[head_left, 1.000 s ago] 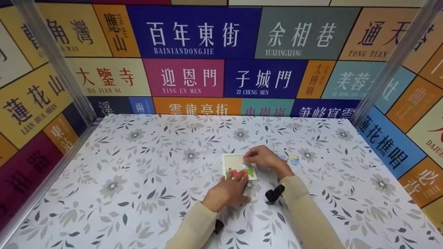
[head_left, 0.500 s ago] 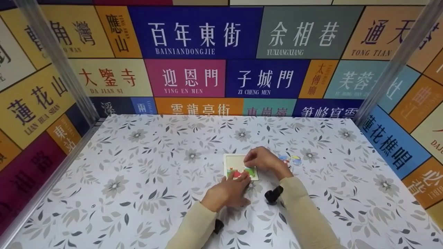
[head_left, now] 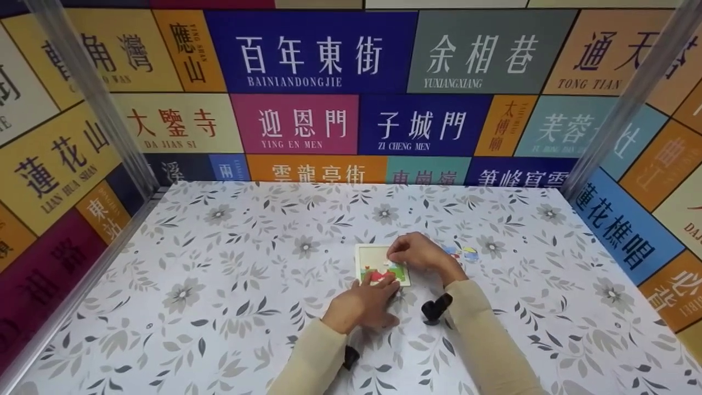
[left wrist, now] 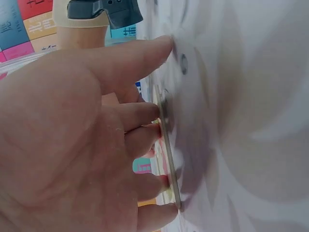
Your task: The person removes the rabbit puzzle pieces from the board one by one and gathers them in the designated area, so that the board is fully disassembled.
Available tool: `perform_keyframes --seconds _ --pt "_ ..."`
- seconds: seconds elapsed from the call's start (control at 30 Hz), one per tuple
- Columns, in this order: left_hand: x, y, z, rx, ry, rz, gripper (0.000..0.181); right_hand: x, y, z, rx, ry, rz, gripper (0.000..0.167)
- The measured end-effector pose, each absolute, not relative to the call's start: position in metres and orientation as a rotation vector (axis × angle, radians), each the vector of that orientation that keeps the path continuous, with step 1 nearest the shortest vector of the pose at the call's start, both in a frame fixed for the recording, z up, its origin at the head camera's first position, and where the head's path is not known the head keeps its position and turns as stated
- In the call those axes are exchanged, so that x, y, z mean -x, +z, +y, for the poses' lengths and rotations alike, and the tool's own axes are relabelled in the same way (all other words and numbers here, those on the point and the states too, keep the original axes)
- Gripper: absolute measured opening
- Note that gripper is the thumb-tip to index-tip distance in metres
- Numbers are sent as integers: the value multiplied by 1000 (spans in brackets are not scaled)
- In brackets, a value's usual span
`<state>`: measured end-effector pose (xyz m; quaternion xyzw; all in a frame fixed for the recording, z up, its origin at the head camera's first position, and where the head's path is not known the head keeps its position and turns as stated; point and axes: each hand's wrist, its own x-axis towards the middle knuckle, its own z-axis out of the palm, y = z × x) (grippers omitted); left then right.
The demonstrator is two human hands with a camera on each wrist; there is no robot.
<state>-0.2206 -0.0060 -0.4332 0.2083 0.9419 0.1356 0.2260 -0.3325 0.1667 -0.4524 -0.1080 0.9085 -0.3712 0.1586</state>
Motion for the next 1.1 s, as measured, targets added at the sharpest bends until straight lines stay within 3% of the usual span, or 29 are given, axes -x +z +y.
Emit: perform_keyframes --seconds 0.63,1.1 --pt "217 -433 -2 -552 339 2620 76 327 -436 190 420 -1249 2663 12" --pt "216 -433 -3 -563 367 2630 75 312 -423 304 295 -1102 2727 19"
